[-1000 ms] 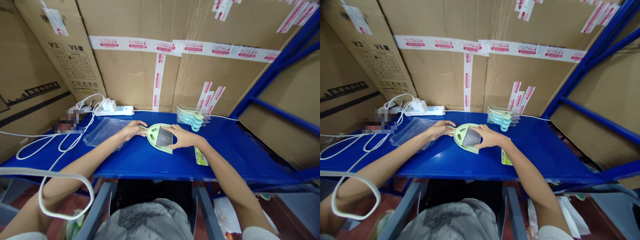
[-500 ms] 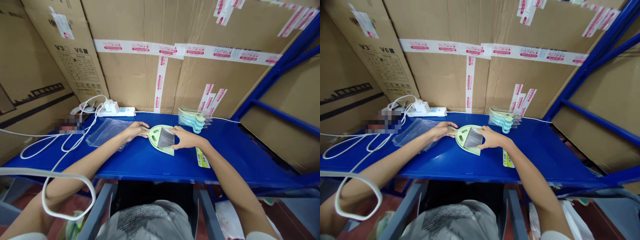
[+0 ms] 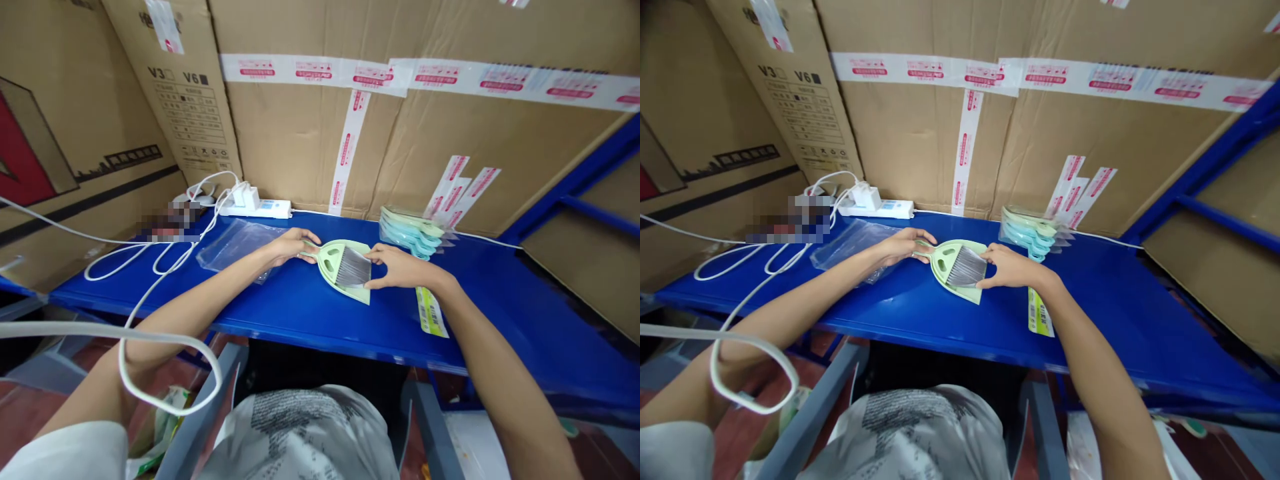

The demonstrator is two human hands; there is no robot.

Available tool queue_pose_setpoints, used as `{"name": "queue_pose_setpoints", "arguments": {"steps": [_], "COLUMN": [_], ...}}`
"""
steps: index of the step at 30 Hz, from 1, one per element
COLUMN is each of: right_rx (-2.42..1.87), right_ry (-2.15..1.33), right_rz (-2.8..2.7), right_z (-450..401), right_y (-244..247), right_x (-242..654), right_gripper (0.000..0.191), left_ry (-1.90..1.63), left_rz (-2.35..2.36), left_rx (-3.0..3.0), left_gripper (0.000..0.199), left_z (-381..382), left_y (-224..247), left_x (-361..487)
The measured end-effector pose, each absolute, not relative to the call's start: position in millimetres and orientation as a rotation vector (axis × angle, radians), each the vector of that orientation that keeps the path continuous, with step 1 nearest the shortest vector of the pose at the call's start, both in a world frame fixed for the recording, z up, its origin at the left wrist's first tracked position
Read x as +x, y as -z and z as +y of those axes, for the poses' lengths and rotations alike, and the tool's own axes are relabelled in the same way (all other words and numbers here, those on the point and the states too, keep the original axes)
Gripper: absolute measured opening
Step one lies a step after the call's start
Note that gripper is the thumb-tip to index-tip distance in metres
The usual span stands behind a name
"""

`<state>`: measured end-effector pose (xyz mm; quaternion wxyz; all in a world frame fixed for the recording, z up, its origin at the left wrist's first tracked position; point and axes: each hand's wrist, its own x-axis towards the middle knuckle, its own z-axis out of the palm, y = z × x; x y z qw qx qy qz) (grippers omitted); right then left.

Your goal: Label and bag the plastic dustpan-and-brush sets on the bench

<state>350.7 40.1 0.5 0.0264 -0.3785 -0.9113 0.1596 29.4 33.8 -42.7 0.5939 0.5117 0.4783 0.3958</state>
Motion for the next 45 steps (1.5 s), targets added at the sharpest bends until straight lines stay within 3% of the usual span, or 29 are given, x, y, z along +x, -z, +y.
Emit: {"name": "queue_pose_setpoints", "arguments": {"steps": [3,7,14,18,21,26,28,33,38,43,45], "right_rx": [-1.295,-1.655,-2.113,-2.033,-1.952,-1.83,-1.829,-1.74,-1.568,-1.209,-1.121], "right_ry": [-0.386,-0.231,0.053,-0.142,-0.3,-0.346,-0.399,-0.624,-0.824,-0.897,-0.923], "right_rz": [-2.822,-2.86,-2.923,-2.929,-2.961,-3.017,-3.021,-2.962,-2.891,-2.69,-2.465], "right_z": [35.6,23.1,13.0,21.8,30.0,39.2,41.7,46.2,44.3,35.5,35.0], "right_y": [-20.6,-41.5,-35.2,-33.8,-31.4,-24.2,-21.4,-18.0,-33.9,-58.3,-57.5], "right_x": [377.6,405.0,381.3,386.6,393.0,394.1,393.9,397.4,407.3,413.0,407.0], "right_gripper": [0.077,0.064,0.057,0.057,0.037,0.019,0.016,0.021,0.023,0.037,0.042], "left_ry": [-0.906,-0.883,-0.825,-0.596,-0.443,-0.825,-0.819,-0.6,-0.588,-0.594,-0.607], "left_rz": [1.095,1.093,1.231,1.235,1.188,1.044,0.833,0.58,0.691,0.751,0.764], "left_rx": [1.185,1.19,1.646,1.963,1.93,2.379,2.565,2.573,2.638,2.618,2.565], "left_gripper": [0.039,0.035,0.023,0.034,0.038,0.014,0.021,0.027,0.046,0.021,0.024], "left_z": [33.7,35.5,40.1,35.5,30.0,27.3,26.2,24.0,27.8,26.2,23.2], "left_y": [43.4,44.4,35.7,21.9,15.6,15.1,15.6,17.7,17.2,14.9,14.3], "left_x": [28.4,28.5,17.2,0.3,-4.5,6.0,10.6,12.8,7.8,9.6,11.8]}}
